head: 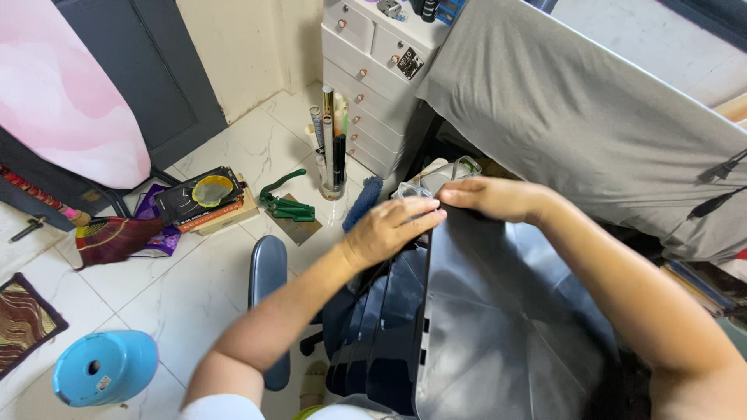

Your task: The person assembles a black plastic shelving unit by stacking trays and securing them with clips. They handle multiple trays, aligning edges and snapping them together, then attach vertical support pieces and fasten them with plastic clips.

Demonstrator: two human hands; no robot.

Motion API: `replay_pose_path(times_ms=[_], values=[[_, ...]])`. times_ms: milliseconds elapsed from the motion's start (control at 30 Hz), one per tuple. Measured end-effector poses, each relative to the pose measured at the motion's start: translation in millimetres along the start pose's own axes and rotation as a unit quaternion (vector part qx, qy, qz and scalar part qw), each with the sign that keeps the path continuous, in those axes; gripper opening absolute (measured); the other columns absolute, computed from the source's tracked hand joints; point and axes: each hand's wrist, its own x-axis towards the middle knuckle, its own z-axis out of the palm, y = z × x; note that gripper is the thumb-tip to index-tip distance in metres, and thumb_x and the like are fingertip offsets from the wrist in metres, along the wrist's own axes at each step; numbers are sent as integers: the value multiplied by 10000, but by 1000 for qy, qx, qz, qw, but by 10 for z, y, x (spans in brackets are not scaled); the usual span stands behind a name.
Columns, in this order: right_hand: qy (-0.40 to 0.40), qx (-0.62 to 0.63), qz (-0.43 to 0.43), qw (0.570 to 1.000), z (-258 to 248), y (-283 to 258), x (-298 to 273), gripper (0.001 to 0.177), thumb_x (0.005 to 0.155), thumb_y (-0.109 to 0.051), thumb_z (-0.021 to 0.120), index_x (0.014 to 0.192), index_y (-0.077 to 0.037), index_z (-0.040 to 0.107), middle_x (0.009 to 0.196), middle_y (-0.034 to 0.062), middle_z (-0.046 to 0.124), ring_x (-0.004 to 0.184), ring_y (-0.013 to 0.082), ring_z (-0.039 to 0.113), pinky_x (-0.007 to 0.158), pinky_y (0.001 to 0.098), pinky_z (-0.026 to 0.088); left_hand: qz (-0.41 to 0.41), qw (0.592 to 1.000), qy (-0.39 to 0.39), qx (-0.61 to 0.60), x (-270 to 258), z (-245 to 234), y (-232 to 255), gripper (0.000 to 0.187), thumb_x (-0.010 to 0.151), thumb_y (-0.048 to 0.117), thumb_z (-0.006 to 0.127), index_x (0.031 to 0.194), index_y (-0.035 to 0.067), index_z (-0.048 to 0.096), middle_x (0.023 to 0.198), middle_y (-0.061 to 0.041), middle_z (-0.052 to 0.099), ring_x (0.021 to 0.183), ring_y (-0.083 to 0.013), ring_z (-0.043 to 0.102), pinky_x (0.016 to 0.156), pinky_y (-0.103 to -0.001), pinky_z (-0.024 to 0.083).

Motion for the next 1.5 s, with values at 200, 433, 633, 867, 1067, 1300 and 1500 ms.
replay_pose_path(times_ms=[200, 433, 633, 867, 1067, 1300, 1500], values=[[-54, 170, 60, 982, -35, 35, 108, 324, 1009, -304, 594, 1148, -28, 693, 1016, -3, 677, 963, 95, 584, 885, 296, 486, 107, 986, -13, 127, 123, -180, -139, 237, 982, 168, 642, 1212, 202, 683, 1305, 55, 654, 1223, -131, 619, 1113, -423, 359], [-47, 57, 15, 997, -12, 168, 188, 300, 1056, -325, 586, 1063, -42, 685, 949, -39, 574, 913, 60, 491, 837, 256, 430, 141, 977, -28, 158, 42, -84, -270, 238, 963, 152, 672, 1193, 210, 694, 1252, 78, 667, 1068, -113, 600, 1039, -374, 361], [-25, 56, 60, 996, 1, 122, 167, 368, 1025, -335, 534, 1185, -56, 714, 1072, -11, 699, 1014, 73, 567, 945, 272, 467, 102, 987, -17, 123, 84, -118, -234, 259, 930, 180, 679, 1184, 232, 700, 1272, 74, 662, 1141, -166, 600, 1036, -383, 365], [-51, 132, 6, 990, -22, 254, 221, 373, 1001, -241, 590, 1281, -6, 662, 1219, 40, 689, 1157, 109, 565, 1032, 281, 425, 103, 986, -4, 129, 78, -60, -187, 256, 906, 146, 710, 1153, 211, 693, 1285, 75, 678, 1102, -155, 595, 1014, -378, 376], [-52, 123, 1, 991, -7, 310, 228, 362, 1006, -237, 596, 1264, 5, 667, 1185, 53, 689, 1114, 125, 587, 1007, 286, 459, 108, 988, -13, 113, 0, 31, -226, 270, 892, 122, 711, 1150, 198, 692, 1278, 64, 679, 983, -149, 565, 952, -369, 377], [-54, 82, -35, 995, 36, 258, 280, 378, 1019, -268, 572, 1274, -2, 655, 1183, 48, 686, 1127, 119, 569, 1014, 272, 436, 93, 988, -10, 122, -87, 58, -273, 306, 872, 80, 694, 1159, 186, 686, 1274, 58, 680, 980, -152, 566, 972, -379, 360], [30, 76, 107, 991, 18, 200, 406, 427, 1021, -341, 586, 1311, -34, 649, 1241, 47, 709, 1128, 149, 634, 986, 326, 499, 57, 987, 8, 148, -80, 58, -226, 292, 926, 126, 691, 1208, 201, 671, 1296, 67, 669, 1141, -176, 569, 1007, -381, 365]])
